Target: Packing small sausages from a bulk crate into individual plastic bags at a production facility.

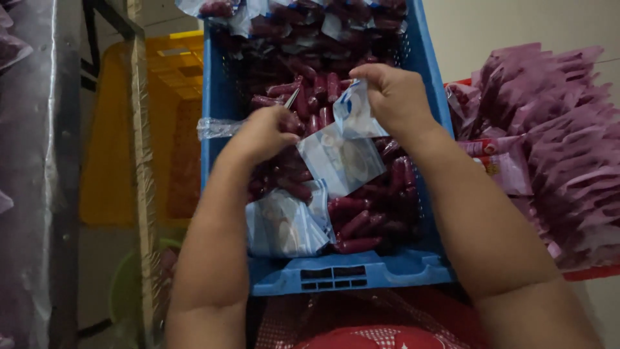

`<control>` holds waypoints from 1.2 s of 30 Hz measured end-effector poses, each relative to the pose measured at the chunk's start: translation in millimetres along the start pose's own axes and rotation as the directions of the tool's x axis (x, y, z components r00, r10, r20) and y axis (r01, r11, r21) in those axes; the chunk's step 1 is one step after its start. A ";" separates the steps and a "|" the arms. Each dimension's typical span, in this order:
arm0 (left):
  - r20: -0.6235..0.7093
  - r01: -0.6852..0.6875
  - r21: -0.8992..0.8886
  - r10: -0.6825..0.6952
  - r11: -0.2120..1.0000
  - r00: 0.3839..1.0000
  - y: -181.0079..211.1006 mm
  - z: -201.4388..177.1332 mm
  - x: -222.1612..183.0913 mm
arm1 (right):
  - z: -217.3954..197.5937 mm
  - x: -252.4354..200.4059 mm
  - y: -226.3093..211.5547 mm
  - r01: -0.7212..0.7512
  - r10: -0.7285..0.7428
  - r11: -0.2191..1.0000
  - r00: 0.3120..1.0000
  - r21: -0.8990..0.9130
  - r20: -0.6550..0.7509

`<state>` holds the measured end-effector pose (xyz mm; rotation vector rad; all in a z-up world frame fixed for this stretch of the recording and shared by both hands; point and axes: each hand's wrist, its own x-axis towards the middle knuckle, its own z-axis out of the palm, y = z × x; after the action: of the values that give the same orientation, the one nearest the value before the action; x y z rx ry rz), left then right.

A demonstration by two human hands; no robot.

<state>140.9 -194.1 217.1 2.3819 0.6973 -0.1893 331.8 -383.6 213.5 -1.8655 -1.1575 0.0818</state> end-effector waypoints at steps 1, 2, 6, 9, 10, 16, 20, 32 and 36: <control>-0.052 0.022 -0.101 -0.027 0.995 0.998 -2.3 -4.9 -3.1 | 1.2 0.7 0.7 -0.004 0.004 0.999 1.000 -0.040 0.015; -0.100 0.038 -0.202 -0.059 0.979 0.993 -4.7 -9.6 -6.2 | 2.5 1.2 1.5 -0.007 0.009 0.997 1.000 -0.080 0.030; -0.324 -0.084 -0.228 0.006 0.970 0.946 24.3 -22.6 -32.6 | 11.8 -0.4 5.5 0.019 -0.014 0.995 0.999 -0.101 0.043; -0.536 -0.338 -0.327 0.121 0.883 0.835 43.4 -2.2 -37.6 | 21.9 -2.6 8.4 -0.017 0.014 0.995 1.000 -0.100 -0.026; -0.591 -0.443 -0.297 0.201 0.846 0.781 51.9 5.2 -36.3 | 22.3 -3.7 4.9 0.003 -0.005 0.998 1.000 -0.067 -0.028; -0.691 -0.611 0.016 0.450 0.792 0.565 45.3 51.1 -1.0 | 21.8 -10.9 -18.2 0.032 -0.028 0.995 0.999 0.092 -0.044; -0.680 -0.547 0.284 0.568 0.787 0.464 30.4 75.5 15.9 | 23.4 -10.5 -15.4 -0.046 0.062 0.970 0.996 0.239 -0.059; -0.548 -0.426 -0.185 0.267 0.886 0.793 33.1 42.9 0.3 | -0.5 -2.5 -21.2 -0.038 0.216 0.695 0.963 0.718 -0.159; -0.550 -0.441 -0.357 0.196 0.824 0.812 44.4 18.5 -22.4 | 3.3 5.7 -22.4 -0.415 0.501 0.316 0.837 0.853 0.221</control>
<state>146.0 -244.3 233.4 2.0227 0.4586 0.6963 318.2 -373.9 229.8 -1.1158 -0.2829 0.7902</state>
